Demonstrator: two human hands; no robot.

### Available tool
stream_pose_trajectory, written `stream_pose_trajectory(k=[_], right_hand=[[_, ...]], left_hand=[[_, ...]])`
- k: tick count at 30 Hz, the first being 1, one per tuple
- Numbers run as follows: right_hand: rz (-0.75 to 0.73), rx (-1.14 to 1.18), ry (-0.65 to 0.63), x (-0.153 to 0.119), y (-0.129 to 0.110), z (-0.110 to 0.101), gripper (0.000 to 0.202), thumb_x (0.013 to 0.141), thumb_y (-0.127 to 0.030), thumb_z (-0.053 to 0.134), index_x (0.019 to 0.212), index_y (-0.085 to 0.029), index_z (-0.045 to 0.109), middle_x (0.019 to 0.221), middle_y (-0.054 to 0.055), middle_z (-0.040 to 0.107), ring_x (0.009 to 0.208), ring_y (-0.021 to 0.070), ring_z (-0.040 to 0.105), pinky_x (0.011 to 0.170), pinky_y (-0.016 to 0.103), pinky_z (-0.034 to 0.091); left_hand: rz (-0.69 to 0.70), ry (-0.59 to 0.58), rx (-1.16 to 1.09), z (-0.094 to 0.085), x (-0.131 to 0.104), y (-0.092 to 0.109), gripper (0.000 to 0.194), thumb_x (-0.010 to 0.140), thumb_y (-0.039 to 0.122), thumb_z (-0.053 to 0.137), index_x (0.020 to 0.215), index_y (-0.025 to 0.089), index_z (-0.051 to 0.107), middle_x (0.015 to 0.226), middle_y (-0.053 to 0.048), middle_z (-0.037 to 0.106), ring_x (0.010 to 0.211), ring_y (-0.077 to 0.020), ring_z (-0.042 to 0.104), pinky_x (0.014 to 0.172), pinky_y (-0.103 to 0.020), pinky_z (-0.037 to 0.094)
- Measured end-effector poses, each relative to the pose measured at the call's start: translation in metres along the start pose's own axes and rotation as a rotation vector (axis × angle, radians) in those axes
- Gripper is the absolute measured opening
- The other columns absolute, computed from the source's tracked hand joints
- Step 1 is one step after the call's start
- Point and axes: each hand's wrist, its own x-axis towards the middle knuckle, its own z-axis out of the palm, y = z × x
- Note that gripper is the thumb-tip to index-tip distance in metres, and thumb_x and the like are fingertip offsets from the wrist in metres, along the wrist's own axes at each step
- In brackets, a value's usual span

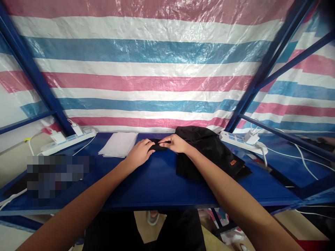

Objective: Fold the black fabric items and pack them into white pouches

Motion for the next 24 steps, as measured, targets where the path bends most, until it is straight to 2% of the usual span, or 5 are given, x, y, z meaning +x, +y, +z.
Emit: stream_pose_trajectory(k=[6, 9, 14, 20, 24], right_hand=[[-0.317, -0.309, 0.106, -0.007, -0.016, 0.006, 0.028, 0.107, -0.031, 0.068, 0.13, -0.021, 0.08, 0.137, 0.014, 0.074, 0.128, 0.029, 0.071, 0.113, 0.046, 0.056], [-0.368, -0.358, 0.04, -0.01, -0.025, 0.006, 0.039, 0.099, -0.035, 0.081, 0.134, -0.022, 0.075, 0.129, 0.013, 0.076, 0.121, 0.0298, 0.072, 0.108, 0.046, 0.058], [-0.288, -0.27, 0.036, -0.006, -0.024, 0.009, 0.031, 0.093, -0.033, 0.088, 0.122, -0.023, 0.08, 0.116, 0.009, 0.081, 0.108, 0.0265, 0.077, 0.099, 0.038, 0.058], [-0.086, -0.055, 0.036, 0.0, -0.013, 0.008, 0.032, 0.091, -0.043, 0.088, 0.114, -0.023, 0.085, 0.105, 0.004, 0.085, 0.081, 0.0192, 0.075, 0.075, 0.028, 0.054], [-0.021, 0.032, 0.019, 0.005, -0.004, 0.009, 0.039, 0.089, -0.052, 0.086, 0.114, -0.022, 0.086, 0.109, 0.005, 0.086, 0.087, 0.0225, 0.077, 0.077, 0.03, 0.056]], left_hand=[[-0.011, -0.05, -0.073, -0.005, 0.007, -0.012, 0.034, 0.11, 0.034, 0.055, 0.134, 0.02, 0.075, 0.129, -0.013, 0.075, 0.115, -0.0328, 0.072, 0.104, -0.047, 0.056], [-0.004, -0.081, -0.099, -0.013, 0.006, -0.013, 0.034, 0.111, 0.036, 0.053, 0.132, 0.023, 0.077, 0.126, -0.012, 0.077, 0.113, -0.0327, 0.073, 0.101, -0.046, 0.056], [-0.02, -0.127, -0.116, -0.022, 0.004, -0.009, 0.035, 0.111, 0.038, 0.052, 0.133, 0.026, 0.077, 0.125, -0.01, 0.077, 0.112, -0.0307, 0.072, 0.098, -0.043, 0.056], [0.064, -0.038, 0.218, -0.014, -0.005, 0.024, 0.054, 0.104, 0.022, 0.06, 0.157, 0.019, 0.056, 0.139, -0.016, 0.066, 0.127, -0.0355, 0.062, 0.111, -0.052, 0.05], [0.029, -0.077, 0.278, -0.006, -0.005, 0.029, 0.055, 0.103, 0.021, 0.06, 0.157, 0.014, 0.052, 0.136, -0.019, 0.066, 0.126, -0.0354, 0.064, 0.111, -0.05, 0.05]])
